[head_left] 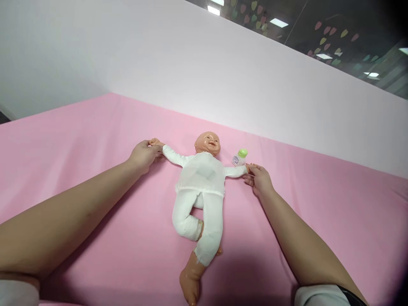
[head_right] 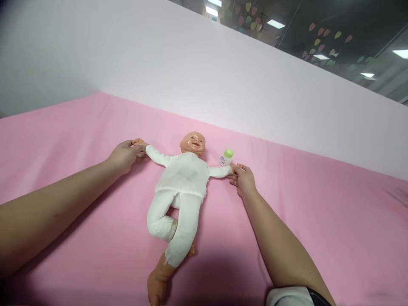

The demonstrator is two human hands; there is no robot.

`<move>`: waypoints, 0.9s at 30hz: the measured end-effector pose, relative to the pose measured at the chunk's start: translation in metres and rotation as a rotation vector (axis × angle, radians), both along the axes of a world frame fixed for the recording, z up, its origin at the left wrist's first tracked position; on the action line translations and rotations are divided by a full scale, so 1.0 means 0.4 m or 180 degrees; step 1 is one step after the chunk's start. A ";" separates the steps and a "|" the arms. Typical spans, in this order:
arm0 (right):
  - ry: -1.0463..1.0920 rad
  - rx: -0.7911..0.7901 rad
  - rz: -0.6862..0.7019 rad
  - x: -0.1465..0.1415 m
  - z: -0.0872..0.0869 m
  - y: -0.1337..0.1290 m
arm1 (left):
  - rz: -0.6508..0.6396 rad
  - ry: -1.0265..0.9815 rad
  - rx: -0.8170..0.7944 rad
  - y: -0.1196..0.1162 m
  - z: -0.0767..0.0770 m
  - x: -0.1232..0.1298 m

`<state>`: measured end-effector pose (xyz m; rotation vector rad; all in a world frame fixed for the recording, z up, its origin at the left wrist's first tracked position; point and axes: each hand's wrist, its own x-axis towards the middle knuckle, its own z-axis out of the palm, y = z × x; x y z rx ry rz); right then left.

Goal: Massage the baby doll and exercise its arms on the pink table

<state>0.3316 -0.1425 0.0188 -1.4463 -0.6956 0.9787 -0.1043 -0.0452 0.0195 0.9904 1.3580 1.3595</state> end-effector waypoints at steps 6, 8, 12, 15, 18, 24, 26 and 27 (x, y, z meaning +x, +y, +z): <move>-0.0205 0.0167 -0.0052 0.004 -0.005 -0.001 | -0.0244 -0.0175 0.0166 -0.018 0.014 0.005; -0.0487 0.0647 -0.0093 -0.009 -0.010 -0.015 | -0.0191 0.0108 0.0466 -0.044 0.021 0.016; -0.1567 0.1545 0.0134 -0.068 -0.015 -0.070 | -0.0214 0.1329 0.1344 -0.131 0.031 0.058; -0.2886 0.2017 0.0724 -0.128 -0.010 -0.116 | -0.0937 0.2442 0.2331 -0.185 0.028 0.091; -0.3920 0.2459 0.1422 -0.170 0.001 -0.136 | -0.1427 0.3159 0.3509 -0.200 0.024 0.110; -0.4327 0.2741 0.1710 -0.172 0.005 -0.123 | -0.1518 0.3356 0.4009 -0.187 0.026 0.114; -0.4268 0.2725 0.1729 -0.166 -0.001 -0.119 | -0.1554 0.3377 0.3798 -0.193 0.026 0.115; -0.4210 0.2664 0.1704 -0.163 -0.004 -0.119 | -0.1506 0.3372 0.3647 -0.196 0.026 0.115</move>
